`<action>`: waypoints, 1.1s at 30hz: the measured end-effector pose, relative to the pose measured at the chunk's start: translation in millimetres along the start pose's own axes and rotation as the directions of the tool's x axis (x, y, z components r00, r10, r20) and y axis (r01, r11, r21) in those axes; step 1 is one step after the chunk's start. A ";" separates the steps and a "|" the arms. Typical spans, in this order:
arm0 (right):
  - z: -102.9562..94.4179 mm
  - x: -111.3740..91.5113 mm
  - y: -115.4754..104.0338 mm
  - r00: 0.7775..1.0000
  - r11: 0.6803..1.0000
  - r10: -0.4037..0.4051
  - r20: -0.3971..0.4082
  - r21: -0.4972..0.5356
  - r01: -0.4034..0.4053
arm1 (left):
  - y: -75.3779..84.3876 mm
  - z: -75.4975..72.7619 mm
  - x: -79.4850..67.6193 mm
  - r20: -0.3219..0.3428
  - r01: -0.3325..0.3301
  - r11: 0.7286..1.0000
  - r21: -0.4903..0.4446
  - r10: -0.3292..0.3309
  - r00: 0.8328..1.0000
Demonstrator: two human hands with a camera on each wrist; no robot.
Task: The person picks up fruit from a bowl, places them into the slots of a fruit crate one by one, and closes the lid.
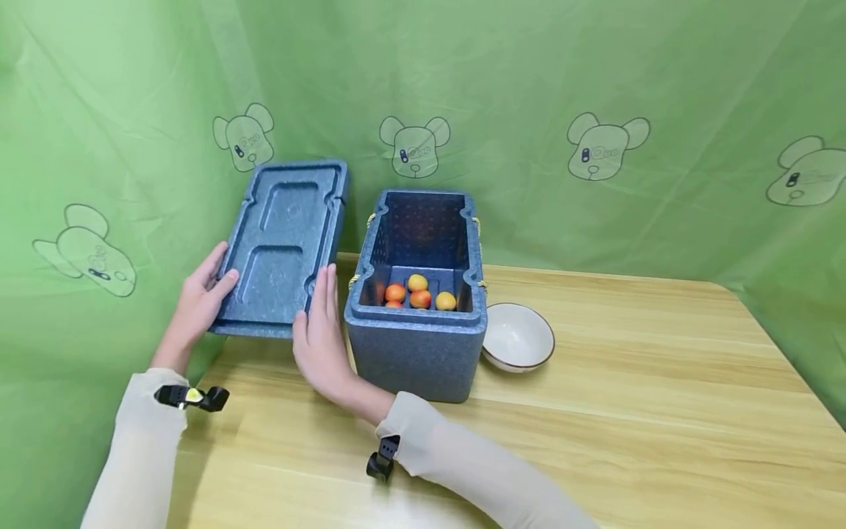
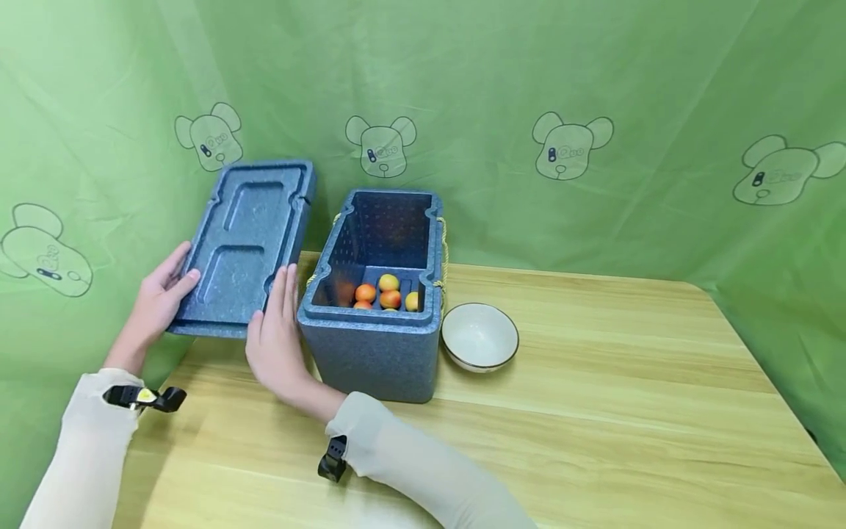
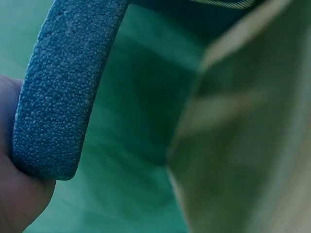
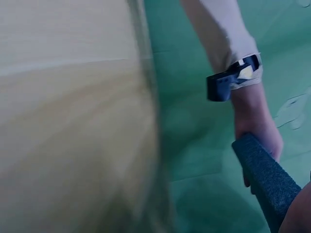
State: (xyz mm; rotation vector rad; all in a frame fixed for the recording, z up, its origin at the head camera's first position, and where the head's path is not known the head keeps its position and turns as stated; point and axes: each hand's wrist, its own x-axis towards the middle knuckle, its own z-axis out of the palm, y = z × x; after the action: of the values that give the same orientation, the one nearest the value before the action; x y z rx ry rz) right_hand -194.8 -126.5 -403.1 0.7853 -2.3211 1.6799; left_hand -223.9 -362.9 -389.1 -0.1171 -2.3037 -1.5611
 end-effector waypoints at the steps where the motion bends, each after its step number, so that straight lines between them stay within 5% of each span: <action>1: -3.4 1.5 -5.9 0.999 0.999 -0.032 -0.012 -0.015 0.031 | 6.2 -0.6 1.7 -0.007 -0.016 0.999 -0.032 0.016 1.000; 8: -33.4 9.0 -45.0 0.988 0.990 -0.138 -0.073 -0.005 0.138 | 53.4 2.3 11.4 -0.052 -0.151 0.957 -0.246 0.142 0.988; 17: -77.9 9.8 -73.4 0.970 0.972 -0.210 -0.124 0.082 0.221 | 109.2 20.7 18.3 -0.076 -0.246 0.912 -0.329 0.234 0.969; 25: -134.3 15.9 -75.1 0.958 0.962 -0.238 -0.161 0.097 0.255 | 149.9 62.8 31.4 -0.096 -0.338 0.855 -0.394 0.327 0.940; 33: -198.2 29.1 -49.7 0.979 0.977 -0.132 -0.153 0.145 0.154 | 172.4 109.8 49.3 -0.070 -0.340 0.859 -0.382 0.340 0.938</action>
State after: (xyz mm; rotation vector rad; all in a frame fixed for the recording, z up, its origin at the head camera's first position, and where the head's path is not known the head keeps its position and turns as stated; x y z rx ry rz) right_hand -226.8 35.9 -279.7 0.8108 -2.0072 1.8071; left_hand -251.3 -202.2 -256.4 -0.5925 -1.8101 -1.7933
